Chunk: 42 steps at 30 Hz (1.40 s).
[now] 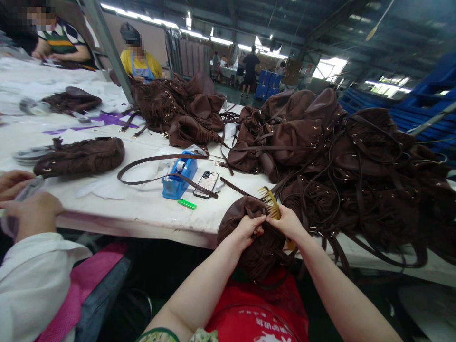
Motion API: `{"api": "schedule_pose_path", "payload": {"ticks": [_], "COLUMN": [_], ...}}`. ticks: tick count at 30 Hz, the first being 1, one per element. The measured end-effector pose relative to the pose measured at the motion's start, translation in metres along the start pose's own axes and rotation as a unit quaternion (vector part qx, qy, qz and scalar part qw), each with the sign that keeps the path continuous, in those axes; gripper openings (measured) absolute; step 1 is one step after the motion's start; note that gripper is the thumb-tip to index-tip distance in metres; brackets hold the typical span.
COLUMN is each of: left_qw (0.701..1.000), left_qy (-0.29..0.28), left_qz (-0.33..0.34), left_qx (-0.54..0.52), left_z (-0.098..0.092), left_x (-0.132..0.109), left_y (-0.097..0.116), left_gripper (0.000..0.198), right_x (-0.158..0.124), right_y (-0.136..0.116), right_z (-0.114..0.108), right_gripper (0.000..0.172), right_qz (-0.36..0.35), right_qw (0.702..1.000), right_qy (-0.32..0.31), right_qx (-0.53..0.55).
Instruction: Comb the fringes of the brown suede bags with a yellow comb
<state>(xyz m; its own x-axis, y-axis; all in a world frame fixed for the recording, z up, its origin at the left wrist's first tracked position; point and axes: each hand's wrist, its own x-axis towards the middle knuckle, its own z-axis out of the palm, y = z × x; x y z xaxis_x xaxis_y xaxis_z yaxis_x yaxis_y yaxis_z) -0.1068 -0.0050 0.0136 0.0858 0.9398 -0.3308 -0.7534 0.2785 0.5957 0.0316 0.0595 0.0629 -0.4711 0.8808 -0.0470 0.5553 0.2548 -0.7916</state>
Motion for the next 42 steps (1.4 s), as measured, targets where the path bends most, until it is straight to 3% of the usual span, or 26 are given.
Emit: {"api": "schedule_pose_path", "payload": {"ticks": [2, 7, 11, 15, 19, 22, 24, 26, 27, 29, 31, 33, 35, 38, 40, 42], "left_qw": [1.0, 0.989, 0.969, 0.962, 0.946, 0.942, 0.944, 0.946, 0.947, 0.955, 0.966, 0.973, 0.975, 0.973, 0.968, 0.966], "left_qy": [-0.019, -0.124, -0.204, -0.235, -0.288, -0.308, -0.302, -0.287, -0.275, -0.229, -0.164, -0.106, -0.064, -0.014, 0.006, 0.019], "left_qz": [-0.005, -0.043, -0.084, -0.115, -0.144, -0.128, -0.129, -0.141, -0.151, -0.169, -0.181, -0.189, -0.195, -0.204, -0.217, -0.229], "left_qx": [-0.004, -0.071, -0.106, -0.076, -0.02, -0.028, -0.044, -0.059, -0.065, -0.077, -0.083, -0.08, -0.08, -0.104, -0.124, -0.119], "left_z": [-0.001, -0.011, -0.019, -0.026, -0.031, -0.03, -0.028, -0.026, -0.024, -0.021, -0.018, -0.014, -0.01, -0.004, -0.001, 0.001], "left_x": [-0.002, -0.008, -0.012, -0.014, -0.018, -0.021, -0.022, -0.02, -0.019, -0.017, -0.015, -0.015, -0.018, -0.023, -0.027, -0.033], "left_y": [0.002, 0.012, 0.014, 0.009, 0.005, 0.006, 0.008, 0.011, 0.012, 0.013, 0.014, 0.015, 0.018, 0.027, 0.035, 0.042], "left_gripper": [0.036, 0.036, 0.023, 0.014, 0.033, 0.025, 0.042, 0.06, 0.066, 0.067, 0.055, 0.045, 0.04, 0.036, 0.033, 0.03], "right_x": [-0.001, 0.0, 0.002, 0.003, 0.007, 0.007, 0.0, -0.015, -0.024, -0.043, -0.06, -0.073, -0.083, -0.094, -0.095, -0.091], "right_y": [-0.003, -0.007, -0.001, 0.005, 0.003, -0.007, -0.02, -0.036, -0.044, -0.056, -0.06, -0.057, -0.048, -0.034, -0.025, -0.016], "right_z": [-0.001, -0.01, -0.015, -0.01, -0.007, -0.011, -0.019, -0.028, -0.033, -0.041, -0.043, -0.036, -0.017, 0.023, 0.05, 0.07], "right_gripper": [0.03, 0.019, 0.022, 0.022, 0.024, 0.027, 0.029, 0.029, 0.03, 0.036, 0.042, 0.042, 0.039, 0.038, 0.043, 0.043], "right_qz": [-0.006, 0.001, 0.016, 0.019, 0.024, 0.038, 0.038, 0.027, 0.022, 0.019, 0.031, 0.059, 0.093, 0.137, 0.148, 0.139], "right_qw": [0.999, 0.987, 0.989, 0.988, 0.982, 0.974, 0.981, 0.989, 0.982, 0.939, 0.909, 0.918, 0.917, 0.865, 0.85, 0.873], "right_qy": [0.015, 0.118, 0.138, 0.154, 0.183, 0.212, 0.156, -0.006, -0.112, -0.302, -0.367, -0.3, -0.173, -0.03, 0.029, 0.097], "right_qx": [-0.032, -0.11, -0.044, -0.005, 0.036, 0.073, 0.11, 0.142, 0.153, 0.167, 0.193, 0.251, 0.347, 0.482, 0.504, 0.458]}}
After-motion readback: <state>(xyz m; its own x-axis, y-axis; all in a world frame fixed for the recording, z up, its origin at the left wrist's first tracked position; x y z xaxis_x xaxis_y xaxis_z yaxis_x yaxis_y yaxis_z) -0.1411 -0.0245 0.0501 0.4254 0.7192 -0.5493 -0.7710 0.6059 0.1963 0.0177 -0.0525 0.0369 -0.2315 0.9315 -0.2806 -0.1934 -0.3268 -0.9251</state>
